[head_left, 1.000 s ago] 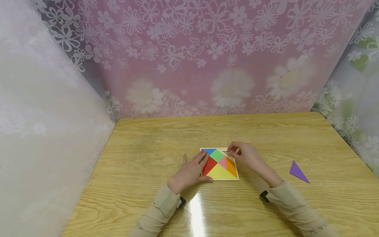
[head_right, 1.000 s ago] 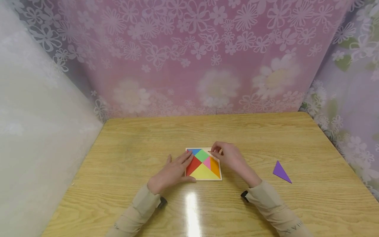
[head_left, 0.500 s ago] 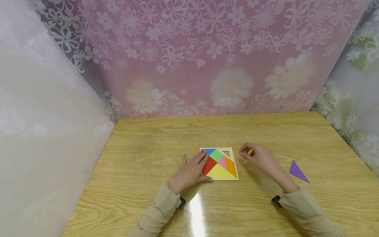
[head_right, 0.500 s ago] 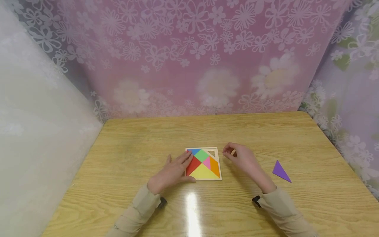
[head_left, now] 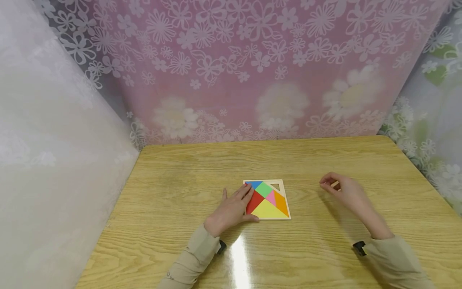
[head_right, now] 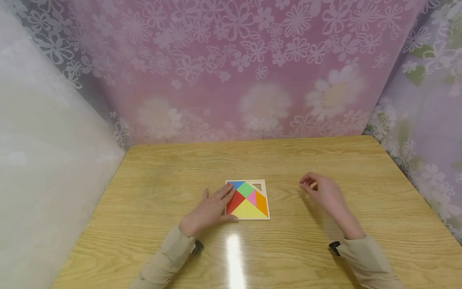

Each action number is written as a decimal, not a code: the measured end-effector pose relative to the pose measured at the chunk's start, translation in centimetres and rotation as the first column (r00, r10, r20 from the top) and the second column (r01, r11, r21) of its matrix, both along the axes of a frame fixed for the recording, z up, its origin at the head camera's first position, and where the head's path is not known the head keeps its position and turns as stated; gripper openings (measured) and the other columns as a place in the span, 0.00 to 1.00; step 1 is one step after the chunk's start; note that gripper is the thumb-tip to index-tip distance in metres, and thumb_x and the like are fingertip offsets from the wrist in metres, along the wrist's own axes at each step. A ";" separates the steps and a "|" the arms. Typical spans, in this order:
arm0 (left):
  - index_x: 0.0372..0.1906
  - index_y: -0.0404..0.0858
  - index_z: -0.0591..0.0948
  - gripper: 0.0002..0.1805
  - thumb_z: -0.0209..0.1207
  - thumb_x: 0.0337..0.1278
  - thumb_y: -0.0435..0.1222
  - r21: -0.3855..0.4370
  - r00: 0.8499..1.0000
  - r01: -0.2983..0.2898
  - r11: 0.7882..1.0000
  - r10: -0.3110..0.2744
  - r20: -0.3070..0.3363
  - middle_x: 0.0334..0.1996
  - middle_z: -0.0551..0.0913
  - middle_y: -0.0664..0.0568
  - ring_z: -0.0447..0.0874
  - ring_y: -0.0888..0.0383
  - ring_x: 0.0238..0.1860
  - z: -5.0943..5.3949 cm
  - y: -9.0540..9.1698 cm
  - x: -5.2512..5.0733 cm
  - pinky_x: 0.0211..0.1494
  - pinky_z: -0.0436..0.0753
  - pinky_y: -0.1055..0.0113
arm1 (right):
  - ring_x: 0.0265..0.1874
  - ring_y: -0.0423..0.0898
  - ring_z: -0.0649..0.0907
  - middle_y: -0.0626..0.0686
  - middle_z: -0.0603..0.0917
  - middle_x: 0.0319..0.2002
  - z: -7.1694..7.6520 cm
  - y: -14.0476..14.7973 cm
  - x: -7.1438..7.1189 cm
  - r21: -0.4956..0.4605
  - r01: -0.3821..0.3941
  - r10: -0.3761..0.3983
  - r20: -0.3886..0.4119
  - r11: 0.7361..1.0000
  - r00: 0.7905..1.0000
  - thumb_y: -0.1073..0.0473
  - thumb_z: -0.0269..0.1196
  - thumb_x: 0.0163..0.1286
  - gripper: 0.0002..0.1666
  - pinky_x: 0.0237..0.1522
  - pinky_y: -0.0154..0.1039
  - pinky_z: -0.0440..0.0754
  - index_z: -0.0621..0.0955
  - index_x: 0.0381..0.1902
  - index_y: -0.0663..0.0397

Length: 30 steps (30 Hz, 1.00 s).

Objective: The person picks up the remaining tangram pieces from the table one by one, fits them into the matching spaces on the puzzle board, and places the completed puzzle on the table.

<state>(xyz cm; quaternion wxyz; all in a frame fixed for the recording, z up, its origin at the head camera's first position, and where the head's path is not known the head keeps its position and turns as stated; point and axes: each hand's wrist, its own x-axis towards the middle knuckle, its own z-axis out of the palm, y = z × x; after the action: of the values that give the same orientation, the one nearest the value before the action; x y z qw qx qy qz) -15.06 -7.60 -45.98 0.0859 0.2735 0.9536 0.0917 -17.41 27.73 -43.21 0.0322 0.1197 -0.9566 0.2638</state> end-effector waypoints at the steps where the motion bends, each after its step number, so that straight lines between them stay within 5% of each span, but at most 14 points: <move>1: 0.81 0.38 0.57 0.52 0.57 0.61 0.64 0.001 1.000 -0.001 1.000 0.001 0.001 0.81 0.53 0.48 0.51 0.51 0.80 0.0 0.0 0.0 0.72 0.54 0.28 | 0.31 0.51 0.84 0.54 0.85 0.36 0.0 0.3 0.0 0.002 0.004 -0.004 0.002 1.000 1.000 0.58 0.65 0.73 0.08 0.31 0.47 0.81 0.84 0.44 0.57; 13: 0.80 0.39 0.57 0.51 0.57 0.62 0.64 -0.001 1.000 0.002 1.000 -0.002 0.004 0.81 0.54 0.49 0.52 0.52 0.80 -0.1 0.1 0.0 0.72 0.55 0.29 | 0.30 0.55 0.86 0.58 0.86 0.35 -0.7 4.1 1.0 0.105 0.060 -0.062 0.019 0.993 0.998 0.55 0.65 0.73 0.15 0.24 0.45 0.79 0.81 0.47 0.64; 23: 0.80 0.38 0.58 0.51 0.59 0.62 0.63 0.001 1.000 0.002 1.000 -0.002 -0.008 0.80 0.55 0.48 0.53 0.52 0.80 0.0 0.0 0.0 0.72 0.56 0.30 | 0.33 0.62 0.84 0.67 0.84 0.39 -0.5 7.0 1.4 0.229 0.117 -0.151 0.140 0.967 0.978 0.51 0.68 0.69 0.26 0.30 0.53 0.80 0.78 0.49 0.72; 30: 0.80 0.38 0.58 0.51 0.58 0.62 0.64 -0.005 1.000 0.005 1.000 -0.005 -0.017 0.80 0.55 0.48 0.53 0.52 0.80 0.0 0.0 0.0 0.72 0.57 0.30 | 0.37 0.66 0.84 0.69 0.84 0.40 -0.5 8.2 1.6 0.270 0.079 -0.150 0.251 0.960 0.956 0.49 0.68 0.68 0.31 0.34 0.54 0.80 0.77 0.49 0.76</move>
<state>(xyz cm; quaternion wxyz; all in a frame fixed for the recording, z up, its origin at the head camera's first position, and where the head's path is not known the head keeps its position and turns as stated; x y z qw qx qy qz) -15.03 -7.63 -46.00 0.0785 0.2763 0.9539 0.0870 -15.80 35.92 -43.72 -0.0984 0.0298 -0.9834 0.1493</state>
